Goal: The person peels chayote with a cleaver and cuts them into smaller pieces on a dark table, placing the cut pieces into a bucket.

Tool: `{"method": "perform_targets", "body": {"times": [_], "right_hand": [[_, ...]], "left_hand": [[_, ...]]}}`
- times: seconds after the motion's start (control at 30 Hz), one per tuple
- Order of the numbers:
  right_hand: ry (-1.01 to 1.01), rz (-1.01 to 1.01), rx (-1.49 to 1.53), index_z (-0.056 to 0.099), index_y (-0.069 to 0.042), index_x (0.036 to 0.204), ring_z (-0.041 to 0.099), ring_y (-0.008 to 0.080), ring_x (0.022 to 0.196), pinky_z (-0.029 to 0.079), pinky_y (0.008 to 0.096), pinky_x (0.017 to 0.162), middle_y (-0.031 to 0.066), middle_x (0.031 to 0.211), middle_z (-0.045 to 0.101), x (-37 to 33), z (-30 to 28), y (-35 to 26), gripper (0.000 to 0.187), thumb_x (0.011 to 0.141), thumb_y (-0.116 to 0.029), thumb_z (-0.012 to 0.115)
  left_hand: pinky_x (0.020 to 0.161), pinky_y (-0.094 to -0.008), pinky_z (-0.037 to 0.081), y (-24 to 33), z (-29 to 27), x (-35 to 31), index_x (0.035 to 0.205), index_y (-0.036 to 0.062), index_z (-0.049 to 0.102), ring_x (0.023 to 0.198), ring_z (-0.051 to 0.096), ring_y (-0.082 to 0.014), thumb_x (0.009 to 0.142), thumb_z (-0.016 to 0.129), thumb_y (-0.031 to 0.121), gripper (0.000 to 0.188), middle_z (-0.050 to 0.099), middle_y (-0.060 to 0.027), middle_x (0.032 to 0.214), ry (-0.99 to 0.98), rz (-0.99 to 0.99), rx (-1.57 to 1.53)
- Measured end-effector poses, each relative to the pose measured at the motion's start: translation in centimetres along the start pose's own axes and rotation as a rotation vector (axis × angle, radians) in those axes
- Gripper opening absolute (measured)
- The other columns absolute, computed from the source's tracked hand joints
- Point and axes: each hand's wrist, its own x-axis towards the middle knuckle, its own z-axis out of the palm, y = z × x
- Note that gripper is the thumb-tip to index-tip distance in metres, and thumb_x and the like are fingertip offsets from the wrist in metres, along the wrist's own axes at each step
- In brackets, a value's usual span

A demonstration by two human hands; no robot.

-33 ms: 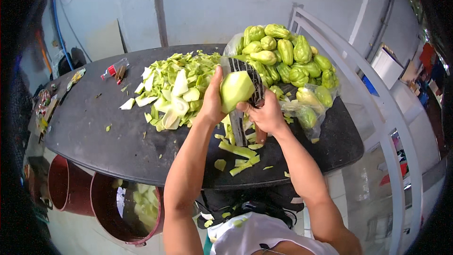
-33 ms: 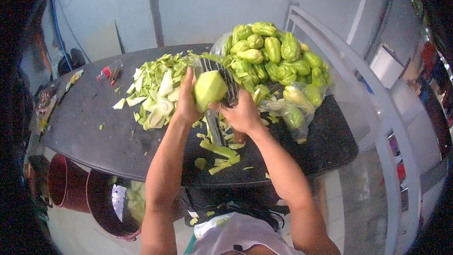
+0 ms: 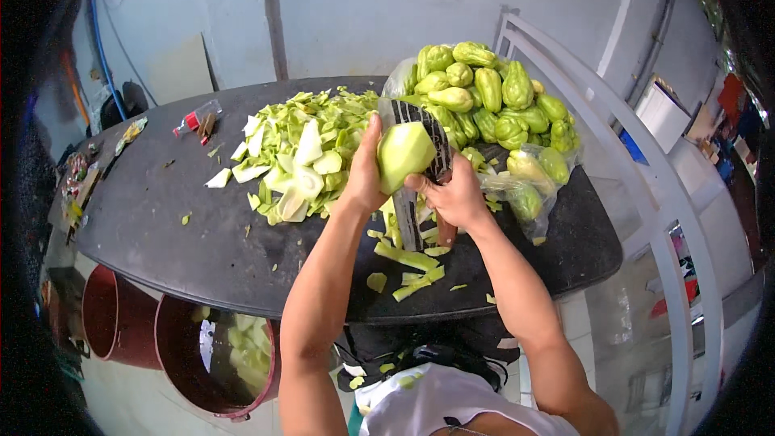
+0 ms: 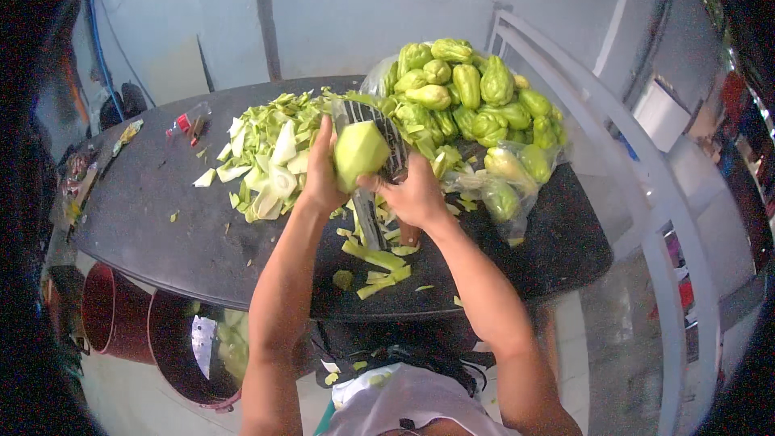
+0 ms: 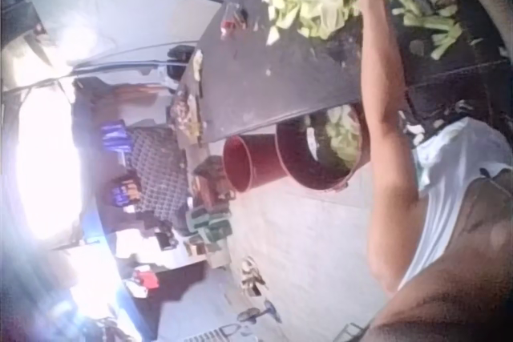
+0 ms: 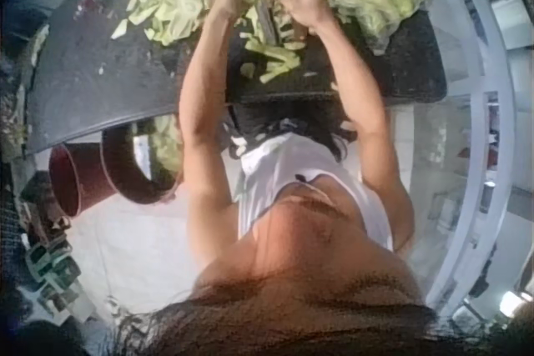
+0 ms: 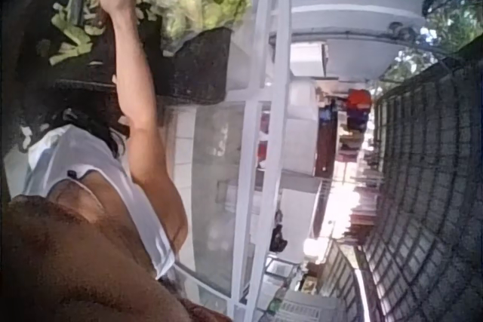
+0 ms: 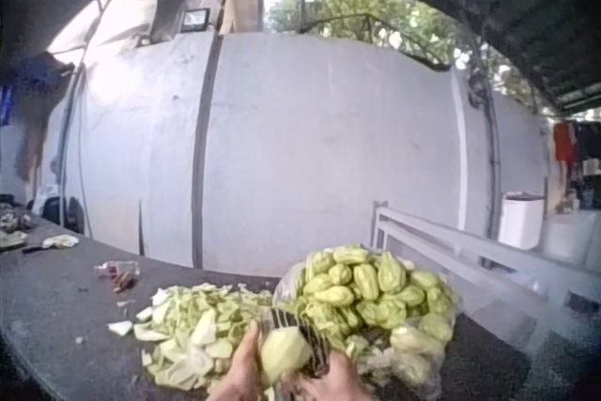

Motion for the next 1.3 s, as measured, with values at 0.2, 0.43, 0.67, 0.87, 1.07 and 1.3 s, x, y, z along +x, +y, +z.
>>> {"method": "perform_targets", "body": {"times": [0.2, 0.43, 0.67, 0.87, 1.07, 1.3], "right_hand": [[0.052, 0.096, -0.022, 0.057, 0.001, 0.117, 0.06, 0.0157, 0.078, 0.048, 0.0314, 0.07, 0.0084, 0.094, 0.067, 0.4, 0.6, 1.7, 0.06, 0.077, -0.035, 0.084], [0.034, 0.23, -0.088, 0.057, 0.002, 0.117, 0.067, 0.0226, 0.094, 0.052, 0.0369, 0.084, 0.0141, 0.103, 0.07, 0.7, 0.0, 2.3, 0.069, 0.072, -0.041, 0.086], [0.019, 0.203, -0.106, 0.054, 0.003, 0.12, 0.067, 0.0241, 0.092, 0.052, 0.0373, 0.082, 0.0148, 0.104, 0.069, 0.8, 0.1, 3.2, 0.074, 0.071, -0.041, 0.087], [-0.007, 0.341, -0.076, 0.053, 0.002, 0.12, 0.066, 0.0231, 0.084, 0.053, 0.0364, 0.077, 0.0134, 0.097, 0.069, 0.8, 0.0, 3.9, 0.07, 0.074, -0.041, 0.085], [-0.057, 0.271, 0.007, 0.035, -0.002, 0.133, 0.052, 0.0115, 0.04, 0.044, 0.0291, 0.036, 0.0052, 0.068, 0.062, 0.8, 0.4, 3.9, 0.071, 0.084, -0.03, 0.079], [-0.147, 0.347, 0.125, 0.035, -0.002, 0.132, 0.052, 0.0111, 0.039, 0.043, 0.0283, 0.036, 0.0049, 0.067, 0.061, 0.9, -0.6, 2.5, 0.072, 0.083, -0.033, 0.079]], "left_hand": [[0.08, -0.0359, 0.055, -2.0, -0.9, 1.0, 0.117, 0.0066, 0.058, 0.092, 0.066, -0.0216, 0.095, 0.05, 0.056, 0.055, 0.066, -0.0109, 0.105, 0.128, 0.033, -0.076], [0.082, -0.037, 0.055, -2.6, -0.4, 1.6, 0.116, 0.008, 0.058, 0.091, 0.066, -0.0227, 0.093, 0.053, 0.053, 0.051, 0.066, -0.0098, 0.104, 0.164, 0.014, -0.094], [0.081, -0.0377, 0.055, -2.9, -0.5, 1.5, 0.114, 0.0094, 0.06, 0.09, 0.067, -0.0226, 0.093, 0.052, 0.054, 0.05, 0.068, -0.0096, 0.102, 0.192, -0.04, -0.105], [0.079, -0.0379, 0.056, -2.8, 0.2, 1.2, 0.115, 0.0105, 0.06, 0.087, 0.067, -0.0228, 0.093, 0.051, 0.057, 0.052, 0.068, -0.0088, 0.102, 0.204, -0.066, -0.127], [0.077, -0.0386, 0.056, -2.9, -0.5, 1.4, 0.111, 0.0118, 0.062, 0.085, 0.067, -0.0224, 0.091, 0.052, 0.06, 0.053, 0.068, -0.0077, 0.098, 0.248, -0.092, -0.081], [0.079, -0.038, 0.055, -2.0, -1.0, 1.5, 0.111, 0.0092, 0.063, 0.086, 0.067, -0.0231, 0.091, 0.052, 0.059, 0.055, 0.068, -0.009, 0.099, 0.129, -0.115, -0.124]]}}
